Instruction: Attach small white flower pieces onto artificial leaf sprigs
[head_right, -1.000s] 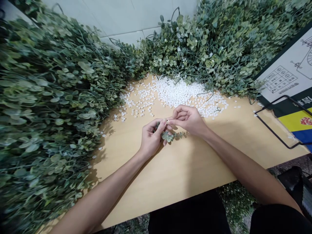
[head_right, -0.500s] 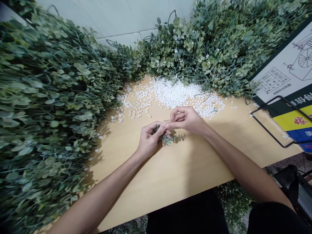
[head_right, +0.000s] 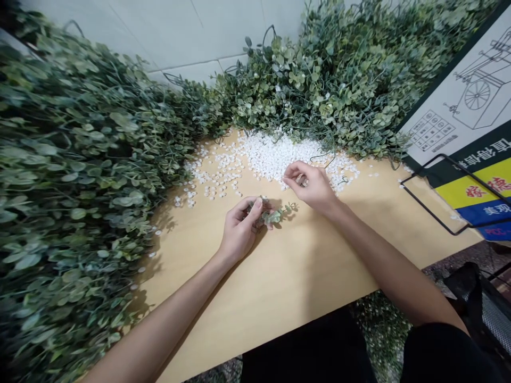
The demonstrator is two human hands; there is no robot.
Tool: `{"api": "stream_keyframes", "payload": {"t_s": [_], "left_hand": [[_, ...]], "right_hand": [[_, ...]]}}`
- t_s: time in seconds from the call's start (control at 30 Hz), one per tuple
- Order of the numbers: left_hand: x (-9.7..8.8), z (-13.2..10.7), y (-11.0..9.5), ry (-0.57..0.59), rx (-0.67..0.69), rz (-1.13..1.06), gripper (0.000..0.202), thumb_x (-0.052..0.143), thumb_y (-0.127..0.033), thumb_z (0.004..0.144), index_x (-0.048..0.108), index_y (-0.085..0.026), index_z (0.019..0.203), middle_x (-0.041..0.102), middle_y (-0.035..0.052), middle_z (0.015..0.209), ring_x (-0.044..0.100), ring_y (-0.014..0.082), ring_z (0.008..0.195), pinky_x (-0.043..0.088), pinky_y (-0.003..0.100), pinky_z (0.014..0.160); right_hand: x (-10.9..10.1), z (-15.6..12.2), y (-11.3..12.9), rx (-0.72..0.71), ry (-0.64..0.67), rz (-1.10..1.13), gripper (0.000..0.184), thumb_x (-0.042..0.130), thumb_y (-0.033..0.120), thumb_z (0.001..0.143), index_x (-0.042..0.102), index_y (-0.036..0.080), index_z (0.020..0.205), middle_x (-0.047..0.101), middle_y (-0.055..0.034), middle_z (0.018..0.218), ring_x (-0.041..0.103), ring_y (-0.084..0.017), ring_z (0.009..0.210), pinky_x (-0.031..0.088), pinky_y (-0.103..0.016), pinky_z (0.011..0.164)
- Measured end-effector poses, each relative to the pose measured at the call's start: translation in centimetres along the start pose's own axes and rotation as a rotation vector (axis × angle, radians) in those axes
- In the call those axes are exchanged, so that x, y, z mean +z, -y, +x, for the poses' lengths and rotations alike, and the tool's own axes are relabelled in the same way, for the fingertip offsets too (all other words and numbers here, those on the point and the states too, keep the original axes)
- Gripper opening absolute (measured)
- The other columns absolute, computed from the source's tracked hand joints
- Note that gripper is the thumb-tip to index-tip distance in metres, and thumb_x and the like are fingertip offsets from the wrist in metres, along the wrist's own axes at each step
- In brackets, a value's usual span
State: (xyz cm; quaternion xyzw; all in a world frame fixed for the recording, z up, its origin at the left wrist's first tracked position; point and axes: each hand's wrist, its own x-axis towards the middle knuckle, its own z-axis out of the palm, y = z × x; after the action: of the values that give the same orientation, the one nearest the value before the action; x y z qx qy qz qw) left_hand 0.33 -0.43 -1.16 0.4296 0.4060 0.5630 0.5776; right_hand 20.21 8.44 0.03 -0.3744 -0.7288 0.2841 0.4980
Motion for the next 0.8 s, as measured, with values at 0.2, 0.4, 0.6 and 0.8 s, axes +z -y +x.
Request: {"api": "stream_keyframes", "payload": {"t_s": [0.2, 0.4, 0.6, 0.8], "left_hand": [[0.0, -0.1, -0.1, -0.042, -0.036, 0.096, 0.049, 0.098, -0.029, 0.064, 0.075, -0.019, 0.106, 0.079, 0.0044, 0.099, 0.075, 0.0202, 0.092, 0.061, 0.032, 0.087], [0.1, -0.1, -0.2, -0.033, 0.014, 0.214, 0.042, 0.096, -0.031, 0.066, 0.078, -0.018, 0.102, 0.077, 0.0078, 0.112, 0.072, 0.0222, 0.101, 0.056, 0.036, 0.095], [-0.3, 0.1, 0.0, -0.101, 0.122, 0.293, 0.027, 0.091, -0.034, 0.073, 0.075, -0.019, 0.088, 0.071, 0.0054, 0.109, 0.068, 0.0161, 0.094, 0.055, 0.027, 0.081], [-0.2, 0.1, 0.1, -0.124, 0.021, 0.141, 0.033, 0.092, -0.033, 0.072, 0.065, -0.018, 0.084, 0.067, -0.0029, 0.076, 0.062, 0.0101, 0.065, 0.054, 0.023, 0.065]], "right_hand": [[0.5, -0.5, -1.7, -0.297, 0.205, -0.342, 0.013, 0.063, 0.015, 0.096, 0.071, 0.021, 0.104, 0.077, -0.0086, 0.097, 0.065, -0.027, 0.095, 0.051, -0.042, 0.090], [0.6, -0.4, -2.0, -0.318, 0.226, -0.377, 0.015, 0.057, 0.015, 0.101, 0.070, 0.020, 0.107, 0.076, -0.0085, 0.100, 0.061, -0.027, 0.098, 0.047, -0.041, 0.092], [0.3, -0.5, -1.2, -0.261, 0.240, -0.428, 0.020, 0.050, 0.013, 0.103, 0.069, 0.020, 0.103, 0.074, -0.0088, 0.102, 0.057, -0.027, 0.102, 0.040, -0.041, 0.095], [-0.2, -0.5, -1.1, -0.244, 0.245, -0.488, 0.011, 0.057, 0.019, 0.101, 0.068, 0.021, 0.105, 0.075, -0.0084, 0.107, 0.055, -0.029, 0.105, 0.033, -0.044, 0.093]]}}
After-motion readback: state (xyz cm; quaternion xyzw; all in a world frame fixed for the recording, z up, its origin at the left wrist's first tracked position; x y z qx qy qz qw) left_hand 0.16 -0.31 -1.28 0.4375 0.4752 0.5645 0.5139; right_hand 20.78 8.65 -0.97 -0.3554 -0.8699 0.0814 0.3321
